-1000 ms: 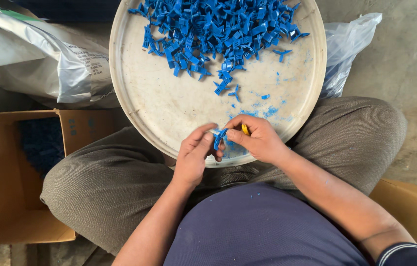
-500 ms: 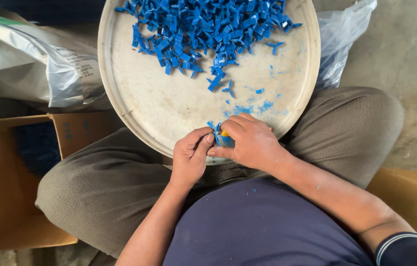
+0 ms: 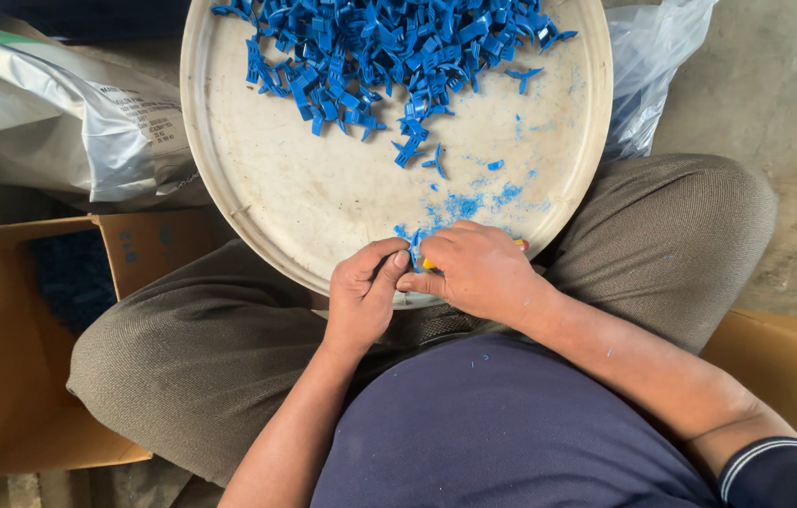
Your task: The person sits cross-legged with a white tray on their lap and uses a yellow utility knife to cut blue plastic strips into small pieces. The cut pieces accumulate on the tray throughout the clip.
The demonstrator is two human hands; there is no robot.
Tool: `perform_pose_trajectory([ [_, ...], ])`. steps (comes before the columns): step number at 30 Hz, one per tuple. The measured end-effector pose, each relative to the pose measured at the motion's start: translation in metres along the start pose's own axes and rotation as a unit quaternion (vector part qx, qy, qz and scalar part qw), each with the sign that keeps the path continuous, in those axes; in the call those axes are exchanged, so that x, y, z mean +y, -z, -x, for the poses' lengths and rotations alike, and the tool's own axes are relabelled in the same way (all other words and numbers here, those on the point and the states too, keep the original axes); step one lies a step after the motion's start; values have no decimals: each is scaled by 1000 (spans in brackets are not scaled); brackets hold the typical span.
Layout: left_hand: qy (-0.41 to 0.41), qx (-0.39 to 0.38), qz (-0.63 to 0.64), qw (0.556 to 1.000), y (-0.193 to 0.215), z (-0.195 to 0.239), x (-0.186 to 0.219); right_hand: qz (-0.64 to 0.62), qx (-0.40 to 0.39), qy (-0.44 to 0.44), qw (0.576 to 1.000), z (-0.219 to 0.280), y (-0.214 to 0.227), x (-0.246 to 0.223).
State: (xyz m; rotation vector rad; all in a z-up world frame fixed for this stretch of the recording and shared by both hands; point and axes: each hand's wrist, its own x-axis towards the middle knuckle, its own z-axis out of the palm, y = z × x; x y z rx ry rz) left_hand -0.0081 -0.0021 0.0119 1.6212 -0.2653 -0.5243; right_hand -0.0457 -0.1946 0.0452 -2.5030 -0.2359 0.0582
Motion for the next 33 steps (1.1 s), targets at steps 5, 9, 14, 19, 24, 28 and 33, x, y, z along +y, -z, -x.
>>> perform_pose_trajectory([
  [5, 25, 19, 65, 997, -3, 0, -5, 14, -57, 6, 998, -2, 2, -3],
  [9, 33, 33, 97, 994, -2, -2, -7, -33, 34, 2, 999, -3, 5, -3],
  [14, 17, 43, 44, 998, -3, 0, -3, -1, 80, 39, 996, 0, 9, -4],
  [19, -29, 50, -69, 996, -4, 0, 5, 59, 56, 21, 996, 1, 10, -6],
  [24, -50, 50, -112, 991, -4, -3, 11, 75, 53, 38, 995, 1, 9, -5],
  [28, -32, 52, -134, 989, -5, -2, 12, 97, 53, 53, 992, 2, 7, -4],
  [33, -46, 50, -126, 990, -5, -2, 10, 115, 42, 65, 990, 1, 5, -3],
])
